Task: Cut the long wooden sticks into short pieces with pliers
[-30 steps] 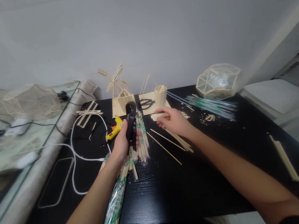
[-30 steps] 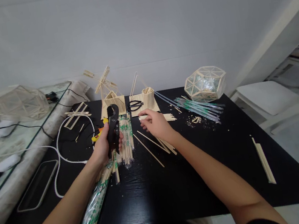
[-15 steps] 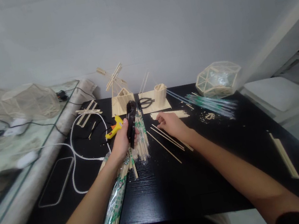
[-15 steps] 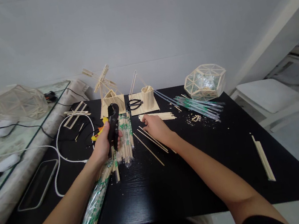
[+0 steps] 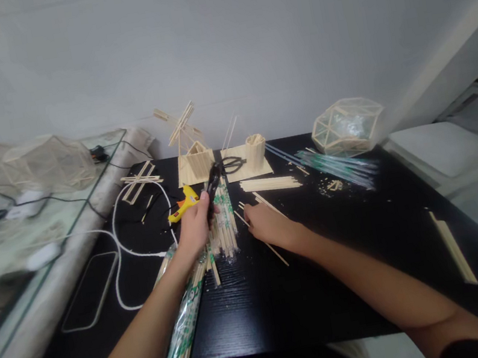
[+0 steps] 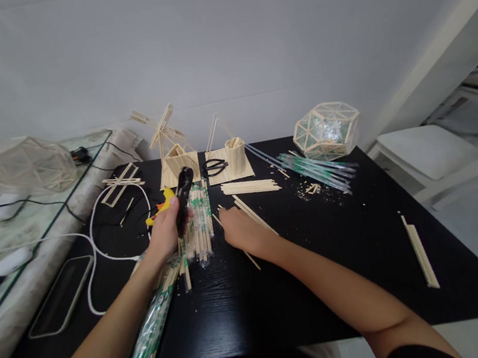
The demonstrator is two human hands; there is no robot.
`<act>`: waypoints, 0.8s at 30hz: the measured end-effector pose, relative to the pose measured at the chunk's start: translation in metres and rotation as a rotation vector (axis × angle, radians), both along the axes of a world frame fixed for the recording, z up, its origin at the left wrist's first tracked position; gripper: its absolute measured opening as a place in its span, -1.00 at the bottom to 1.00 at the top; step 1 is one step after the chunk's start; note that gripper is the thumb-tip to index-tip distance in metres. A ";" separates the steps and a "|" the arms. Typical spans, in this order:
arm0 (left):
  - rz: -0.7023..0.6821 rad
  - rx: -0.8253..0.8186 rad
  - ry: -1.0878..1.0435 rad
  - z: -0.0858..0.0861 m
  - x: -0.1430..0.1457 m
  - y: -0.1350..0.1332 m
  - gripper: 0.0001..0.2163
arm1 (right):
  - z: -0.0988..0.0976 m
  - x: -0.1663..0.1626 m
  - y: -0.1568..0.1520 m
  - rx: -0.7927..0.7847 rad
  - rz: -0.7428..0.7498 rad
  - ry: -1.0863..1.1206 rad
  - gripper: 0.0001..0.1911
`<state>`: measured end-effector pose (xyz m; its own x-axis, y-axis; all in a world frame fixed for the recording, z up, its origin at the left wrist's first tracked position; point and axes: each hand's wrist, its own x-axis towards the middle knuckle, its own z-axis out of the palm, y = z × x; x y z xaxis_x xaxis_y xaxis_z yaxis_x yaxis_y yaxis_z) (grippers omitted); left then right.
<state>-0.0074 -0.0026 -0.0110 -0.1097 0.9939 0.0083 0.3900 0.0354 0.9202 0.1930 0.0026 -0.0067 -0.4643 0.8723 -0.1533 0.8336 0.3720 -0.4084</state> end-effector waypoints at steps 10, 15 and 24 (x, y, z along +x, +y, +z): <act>-0.021 0.238 0.443 0.011 0.002 -0.009 -0.48 | 0.036 0.022 0.013 -0.022 -0.089 0.292 -0.89; -0.035 0.277 0.524 0.010 0.002 -0.008 -0.51 | 0.054 0.036 0.020 -0.104 -0.110 0.575 -0.76; -0.067 0.303 0.510 0.011 0.004 -0.012 -0.55 | 0.057 0.028 0.017 -0.093 -0.016 0.726 -0.70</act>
